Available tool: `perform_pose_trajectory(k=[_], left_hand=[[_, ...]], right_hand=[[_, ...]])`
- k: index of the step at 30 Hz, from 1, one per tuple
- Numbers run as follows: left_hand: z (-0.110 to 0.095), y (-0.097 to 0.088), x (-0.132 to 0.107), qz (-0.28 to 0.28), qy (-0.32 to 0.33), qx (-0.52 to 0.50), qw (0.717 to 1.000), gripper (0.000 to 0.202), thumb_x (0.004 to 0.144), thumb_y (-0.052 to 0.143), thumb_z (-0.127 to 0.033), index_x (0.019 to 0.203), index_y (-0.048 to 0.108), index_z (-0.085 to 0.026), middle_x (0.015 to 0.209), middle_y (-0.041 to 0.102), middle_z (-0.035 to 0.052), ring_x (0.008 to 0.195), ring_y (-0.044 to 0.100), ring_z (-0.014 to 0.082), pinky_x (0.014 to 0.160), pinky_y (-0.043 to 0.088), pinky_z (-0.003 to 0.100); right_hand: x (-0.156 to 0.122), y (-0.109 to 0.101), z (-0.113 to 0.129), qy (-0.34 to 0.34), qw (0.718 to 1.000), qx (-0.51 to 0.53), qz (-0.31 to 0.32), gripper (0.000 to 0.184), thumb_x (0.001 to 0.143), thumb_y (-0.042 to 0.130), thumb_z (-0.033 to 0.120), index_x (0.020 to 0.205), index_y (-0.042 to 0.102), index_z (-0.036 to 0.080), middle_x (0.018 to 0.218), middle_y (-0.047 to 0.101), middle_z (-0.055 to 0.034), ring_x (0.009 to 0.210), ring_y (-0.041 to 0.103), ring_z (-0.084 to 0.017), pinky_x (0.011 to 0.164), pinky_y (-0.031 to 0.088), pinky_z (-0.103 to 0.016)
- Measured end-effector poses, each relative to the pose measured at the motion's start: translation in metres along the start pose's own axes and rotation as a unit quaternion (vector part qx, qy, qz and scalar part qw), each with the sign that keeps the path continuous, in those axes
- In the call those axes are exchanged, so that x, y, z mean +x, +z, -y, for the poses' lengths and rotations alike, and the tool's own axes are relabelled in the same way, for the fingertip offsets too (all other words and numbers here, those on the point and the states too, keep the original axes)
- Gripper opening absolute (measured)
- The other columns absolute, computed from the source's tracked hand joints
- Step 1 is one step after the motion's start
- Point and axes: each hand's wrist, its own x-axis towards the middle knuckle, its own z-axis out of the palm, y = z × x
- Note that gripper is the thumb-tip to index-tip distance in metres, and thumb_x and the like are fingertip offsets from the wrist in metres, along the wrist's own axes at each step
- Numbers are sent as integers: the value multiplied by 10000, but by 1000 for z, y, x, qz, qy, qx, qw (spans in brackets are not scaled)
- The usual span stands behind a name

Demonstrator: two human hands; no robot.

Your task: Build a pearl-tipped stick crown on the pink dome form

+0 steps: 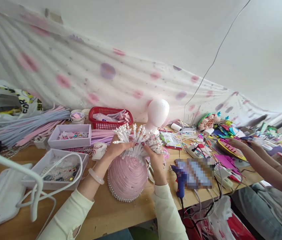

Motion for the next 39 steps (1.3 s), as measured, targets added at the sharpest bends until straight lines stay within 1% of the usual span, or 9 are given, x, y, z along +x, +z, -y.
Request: perform_pose_trajectory(k=[4,8,18,22,26,29,32,35,39], left_hand=[[1,4,1,46,37,6,998,368,648,821,-340,974,712,-209,1081,767,66,1050,700,270,973,537,406],[3,4,2,55,53,22,997,384,686,775,-294,1055,702,-212,1138,748,63,1093,679,279,1013,509,429],[-7,15,-4,22,26,53,998,244,657,694,-252,897,697,-209,949,753,32,955,679,269,927,538,432],[-8,13,-3,15,9,42,999,179,630,709,-256,799,675,-207,830,731,27,873,684,273,881,543,441],[-10,1,2,35,-9,1,999,304,588,796,-303,855,701,-195,883,747,50,910,706,280,874,552,420],[-10,-5,6,7,2,-34,999,521,564,813,-354,1042,678,-198,1054,729,64,1012,682,258,932,532,410],[-10,-3,7,-21,18,-51,998,722,552,830,-384,1213,603,-202,1173,686,74,1066,652,239,977,503,411],[-12,6,6,-9,26,-49,998,709,546,862,-344,1195,618,-192,1163,699,85,1059,661,252,960,506,402],[-14,18,6,6,40,-50,998,527,603,840,-364,1070,678,-182,1146,730,101,1087,673,272,980,494,393]], right_hand=[[0,9,2,-26,1000,-11,13,389,763,741,418,1091,716,210,1035,751,-74,1083,652,-270,1021,483,-441],[3,14,3,-45,997,-43,33,320,781,730,420,1034,731,224,968,756,-62,992,673,-255,965,509,-412],[8,20,3,-50,996,-47,59,310,807,706,421,1048,745,231,1000,764,-53,1029,666,-262,998,490,-421],[7,20,5,-13,998,-23,64,373,780,728,444,1086,740,231,1062,761,-59,1054,669,-275,998,498,-432],[7,12,8,13,999,14,46,447,737,756,450,1122,727,225,1115,751,-69,1084,664,-288,974,512,-424],[6,8,7,-4,999,47,6,494,741,764,426,1186,693,222,1133,742,-70,1076,664,-266,979,501,-412],[5,11,9,-31,998,59,-9,510,741,771,384,1214,666,225,1103,744,-66,1075,656,-248,980,491,-397],[6,16,14,-56,998,35,6,417,768,736,366,1154,682,217,1029,753,-59,1025,662,-238,950,497,-385],[8,22,15,-90,996,13,8,295,810,671,344,1068,703,204,981,747,-54,958,656,-224,920,490,-371]])
